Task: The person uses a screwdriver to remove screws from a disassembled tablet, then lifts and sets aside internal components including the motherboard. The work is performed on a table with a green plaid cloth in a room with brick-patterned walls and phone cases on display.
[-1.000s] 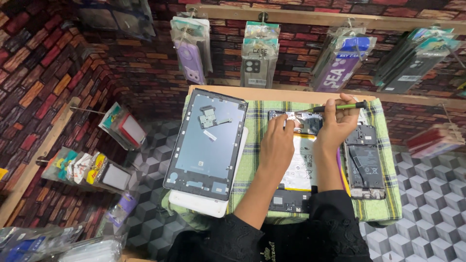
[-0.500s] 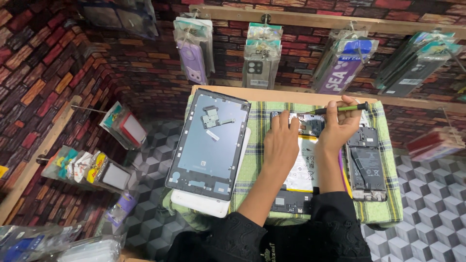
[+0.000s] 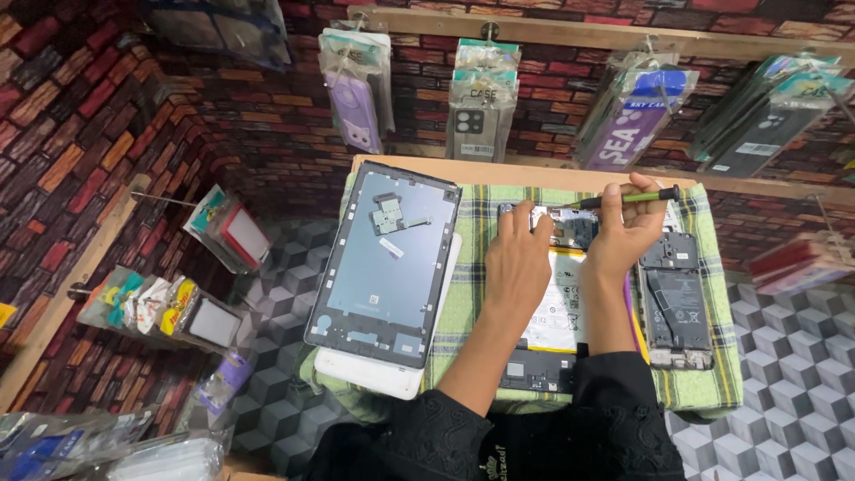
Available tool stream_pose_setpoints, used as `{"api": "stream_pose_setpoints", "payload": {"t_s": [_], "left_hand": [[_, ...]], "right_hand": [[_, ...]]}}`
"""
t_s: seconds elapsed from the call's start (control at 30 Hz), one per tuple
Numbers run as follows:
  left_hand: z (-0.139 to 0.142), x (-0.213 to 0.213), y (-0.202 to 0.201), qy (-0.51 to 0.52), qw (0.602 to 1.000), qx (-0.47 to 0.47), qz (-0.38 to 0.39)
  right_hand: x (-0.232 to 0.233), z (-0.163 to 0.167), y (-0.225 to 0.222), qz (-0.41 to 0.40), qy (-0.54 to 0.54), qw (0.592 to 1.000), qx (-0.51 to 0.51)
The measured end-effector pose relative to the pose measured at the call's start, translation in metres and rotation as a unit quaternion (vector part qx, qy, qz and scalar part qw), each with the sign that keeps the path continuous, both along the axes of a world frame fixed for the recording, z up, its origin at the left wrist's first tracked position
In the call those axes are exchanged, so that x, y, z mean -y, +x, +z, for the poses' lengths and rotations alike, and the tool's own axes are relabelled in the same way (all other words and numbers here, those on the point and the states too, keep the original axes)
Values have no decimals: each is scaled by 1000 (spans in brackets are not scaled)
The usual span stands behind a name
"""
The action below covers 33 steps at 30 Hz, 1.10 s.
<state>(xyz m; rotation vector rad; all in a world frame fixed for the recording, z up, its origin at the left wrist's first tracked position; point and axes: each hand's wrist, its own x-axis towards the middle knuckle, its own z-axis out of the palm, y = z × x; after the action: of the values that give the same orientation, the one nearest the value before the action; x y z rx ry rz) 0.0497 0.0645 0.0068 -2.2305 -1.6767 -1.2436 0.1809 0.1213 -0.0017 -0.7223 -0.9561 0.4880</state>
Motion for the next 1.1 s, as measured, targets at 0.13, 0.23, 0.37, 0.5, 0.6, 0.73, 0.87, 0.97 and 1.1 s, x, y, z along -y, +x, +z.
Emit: {"api": "stream_pose_setpoints", "payload": {"t_s": [0.13,0.23,0.37,0.5,0.6,0.73,0.87,0.97,1.1], "left_hand": [[0,0,0,-8,1000,-5,0],[-1,1,0,1,999,34,-10],[-2,0,1,5,1000,28,-3],[-2,-1,2,-17,1000,-1,0],[-1,-1,2,-22,1000,-16,0],[-1,1,1,19,999,50,-9],[0,2,-4,-57,991,112,-37],[1,4,-9,-65,986,147,-44],[1,5,-17,-58,984,166,-21]], "right_hand": [[1,1,0,-8,-5,1000,0],[2,3,-2,2,6,1000,3],[3,5,-3,-2,-5,1000,3],[5,7,-4,0,-4,1000,4],[5,7,-4,-4,-8,1000,6],[5,7,-3,-2,-7,1000,10],[5,7,-3,-1,-9,1000,4],[4,6,-4,-2,-7,1000,1],[5,7,-4,-1,-9,1000,-3]]}}
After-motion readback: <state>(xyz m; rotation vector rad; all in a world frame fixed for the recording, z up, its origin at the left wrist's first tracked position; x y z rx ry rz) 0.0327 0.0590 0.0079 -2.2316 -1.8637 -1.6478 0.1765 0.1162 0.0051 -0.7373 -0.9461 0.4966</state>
